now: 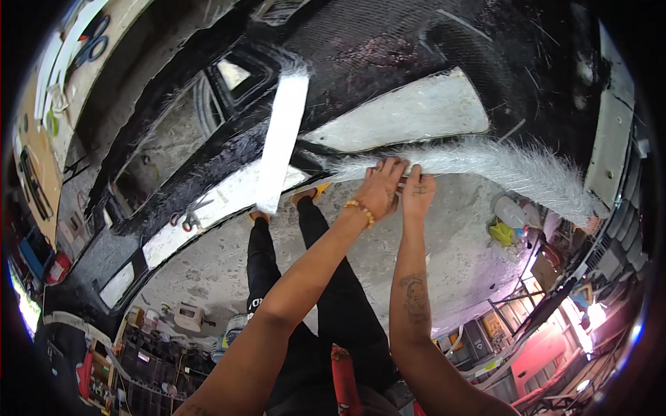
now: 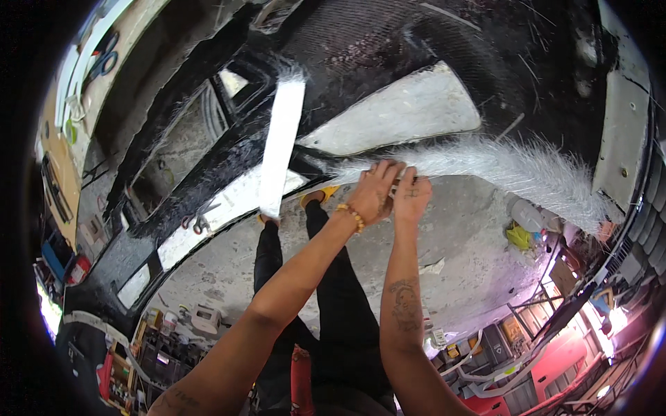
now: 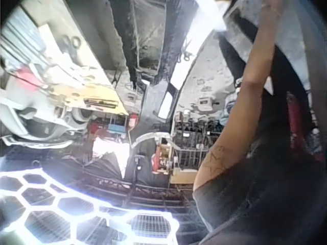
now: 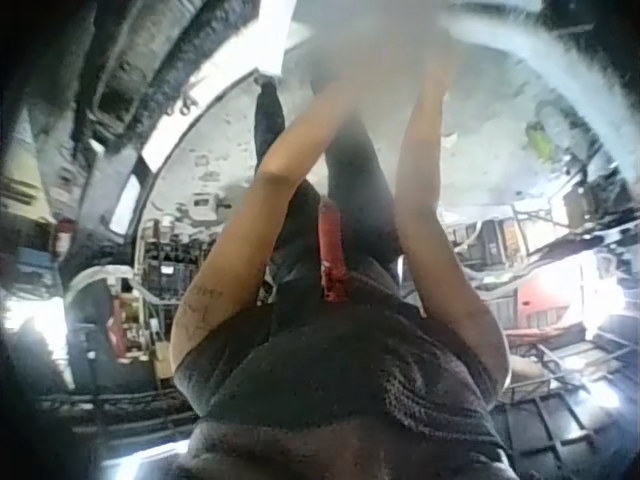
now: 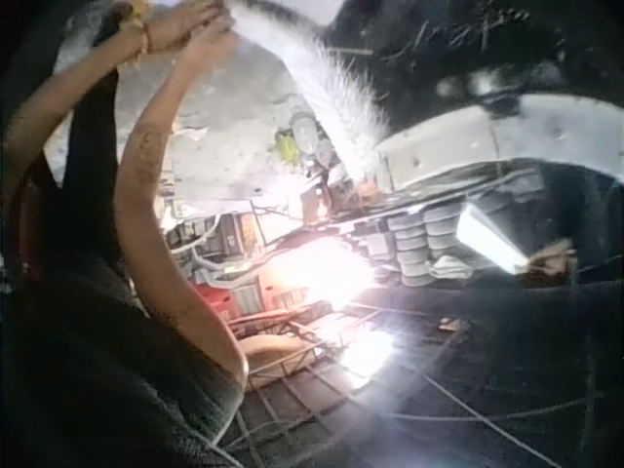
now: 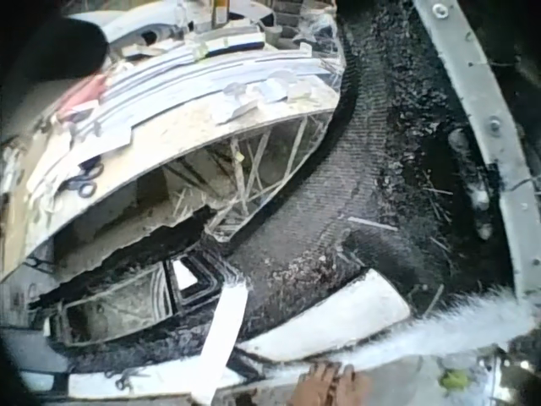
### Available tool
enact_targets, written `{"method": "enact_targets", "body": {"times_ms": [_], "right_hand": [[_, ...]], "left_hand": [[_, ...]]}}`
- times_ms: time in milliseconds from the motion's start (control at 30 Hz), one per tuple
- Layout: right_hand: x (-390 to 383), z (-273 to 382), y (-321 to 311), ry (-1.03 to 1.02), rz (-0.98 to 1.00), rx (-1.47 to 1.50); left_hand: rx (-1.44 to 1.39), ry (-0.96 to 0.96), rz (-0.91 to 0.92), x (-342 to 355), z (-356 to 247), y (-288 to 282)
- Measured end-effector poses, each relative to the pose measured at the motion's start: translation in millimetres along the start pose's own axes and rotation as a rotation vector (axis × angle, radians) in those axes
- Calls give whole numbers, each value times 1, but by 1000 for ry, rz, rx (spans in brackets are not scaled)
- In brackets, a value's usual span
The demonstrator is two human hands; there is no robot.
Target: The person cuts strips of white fiberglass mat from a larger sheet using scissors. They place the cut mat onto a black carbon fiber car bumper, smoothing it into position. The person repeats this process, cutting additional strips and applying them to different sections of the bumper.
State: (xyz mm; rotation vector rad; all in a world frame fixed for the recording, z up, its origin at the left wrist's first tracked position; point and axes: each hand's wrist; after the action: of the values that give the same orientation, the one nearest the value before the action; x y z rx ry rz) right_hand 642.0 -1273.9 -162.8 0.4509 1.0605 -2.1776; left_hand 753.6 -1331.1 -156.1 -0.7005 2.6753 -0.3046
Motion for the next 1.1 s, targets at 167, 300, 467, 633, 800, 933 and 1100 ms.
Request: {"method": "enact_targets", "body": {"times_ms": [167, 300, 467, 633, 800, 933, 1100], "right_hand": [[-6, 13, 1, 40, 35, 114], [-7, 17, 4, 51, 13, 124], [-8, 21, 6, 64, 12, 121], [-8, 19, 6, 49, 2, 157], [-17, 26, 4, 117, 82, 195], [-31, 8, 22, 288, 268, 483], [-34, -18, 50, 307, 386, 653]], "left_hand": [[-90, -45, -67, -29, 16, -9], [103, -258, -6, -55, 59, 0], [169, -309, 77, -60, 72, 5], [193, -376, 123, -58, 68, 4], [183, -447, 138, -59, 79, 5], [194, -423, 75, -63, 83, 6], [164, -409, 22, -65, 85, 6]]}}
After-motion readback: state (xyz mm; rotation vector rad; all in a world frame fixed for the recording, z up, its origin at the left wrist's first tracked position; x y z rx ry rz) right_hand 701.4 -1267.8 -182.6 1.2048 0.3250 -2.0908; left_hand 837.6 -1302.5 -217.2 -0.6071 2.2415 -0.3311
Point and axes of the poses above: each hand's wrist, its own x-axis towards the middle knuckle, its own y-axis out of the palm, z = x × y, and after that the axes turned 8 degrees about z, right-handed
